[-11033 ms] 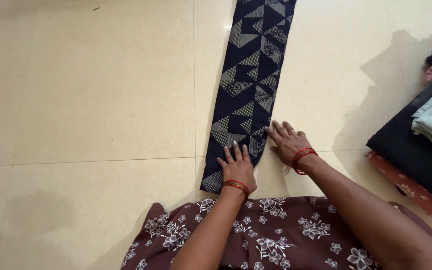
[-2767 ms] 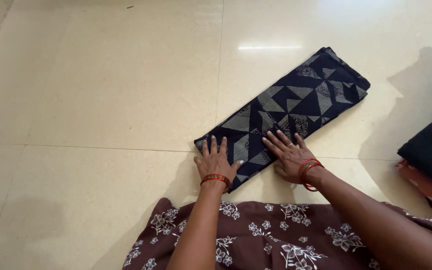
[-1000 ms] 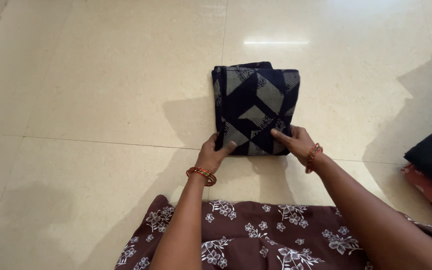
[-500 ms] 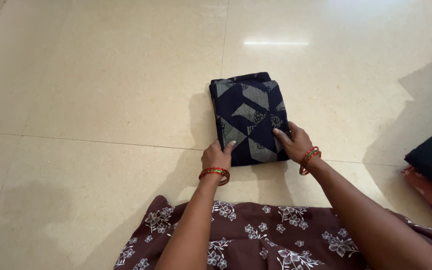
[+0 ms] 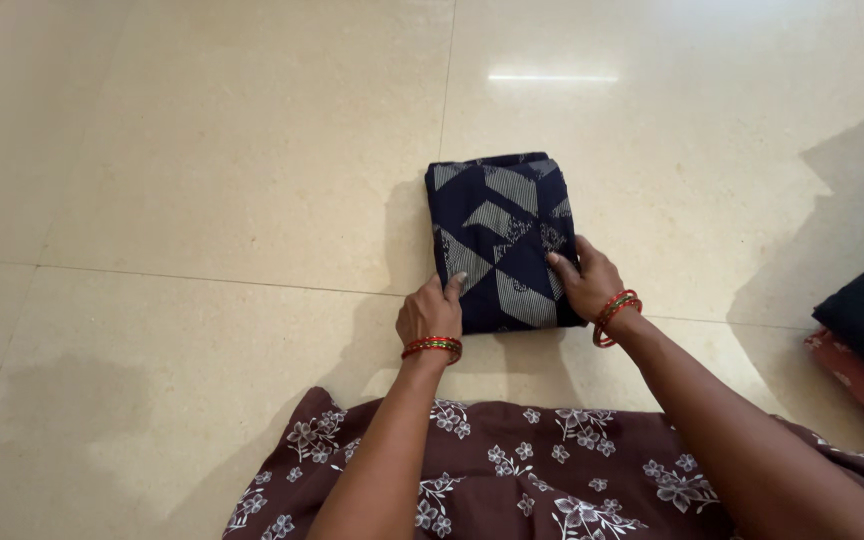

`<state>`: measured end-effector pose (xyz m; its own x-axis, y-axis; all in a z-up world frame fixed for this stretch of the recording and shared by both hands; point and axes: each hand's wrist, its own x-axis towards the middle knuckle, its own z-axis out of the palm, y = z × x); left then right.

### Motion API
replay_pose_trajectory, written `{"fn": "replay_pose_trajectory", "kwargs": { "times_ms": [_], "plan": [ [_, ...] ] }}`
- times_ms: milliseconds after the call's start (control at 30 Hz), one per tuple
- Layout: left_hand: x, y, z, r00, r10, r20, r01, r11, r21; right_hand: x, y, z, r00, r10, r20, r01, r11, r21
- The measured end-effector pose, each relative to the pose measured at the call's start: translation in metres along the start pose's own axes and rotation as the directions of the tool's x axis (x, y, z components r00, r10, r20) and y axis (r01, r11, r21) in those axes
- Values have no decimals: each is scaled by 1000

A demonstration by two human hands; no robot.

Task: The person folds a large piece of dark blue patterned fabric on a tiled floor. They smooth the fabric, fold it lengthwise multiple times, and then fold it into a compact rectangular shape.

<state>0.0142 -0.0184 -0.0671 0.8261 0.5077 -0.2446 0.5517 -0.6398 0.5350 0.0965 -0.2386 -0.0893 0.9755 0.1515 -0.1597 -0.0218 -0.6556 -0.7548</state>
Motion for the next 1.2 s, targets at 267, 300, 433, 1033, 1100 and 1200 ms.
{"fn": "replay_pose_trajectory", "kwargs": {
  "times_ms": [267, 300, 433, 1033, 1100, 1200],
  "plan": [
    [-1, -3, 7, 1000, -14, -22, 14, 1000, 27, -6, 11, 15, 992, 111, -65, -113, 993, -26],
    [2, -4, 7, 999, 1, -38, 0, 1000, 28, -1, 12, 14, 993, 103, -63, -106, 993, -45],
    [3, -5, 10, 986, -137, 92, 131, 989, 70, 5, 22, 13, 984, 177, 8, -176, 979, -103],
    [-16, 25, -4, 943, 218, 251, -283, 923, 261, -23, -99, -36, 870, -484, -89, 366, 758, -540],
    [-16, 25, -2, 939, 216, 269, -288, 919, 268, -20, -113, -36, 685, -717, -132, 566, 637, -523],
    [-16, 22, -2, 930, 256, 265, -325, 908, 264, -4, -120, -21, 515, -848, -124, 672, 489, -556]
  ]
}}
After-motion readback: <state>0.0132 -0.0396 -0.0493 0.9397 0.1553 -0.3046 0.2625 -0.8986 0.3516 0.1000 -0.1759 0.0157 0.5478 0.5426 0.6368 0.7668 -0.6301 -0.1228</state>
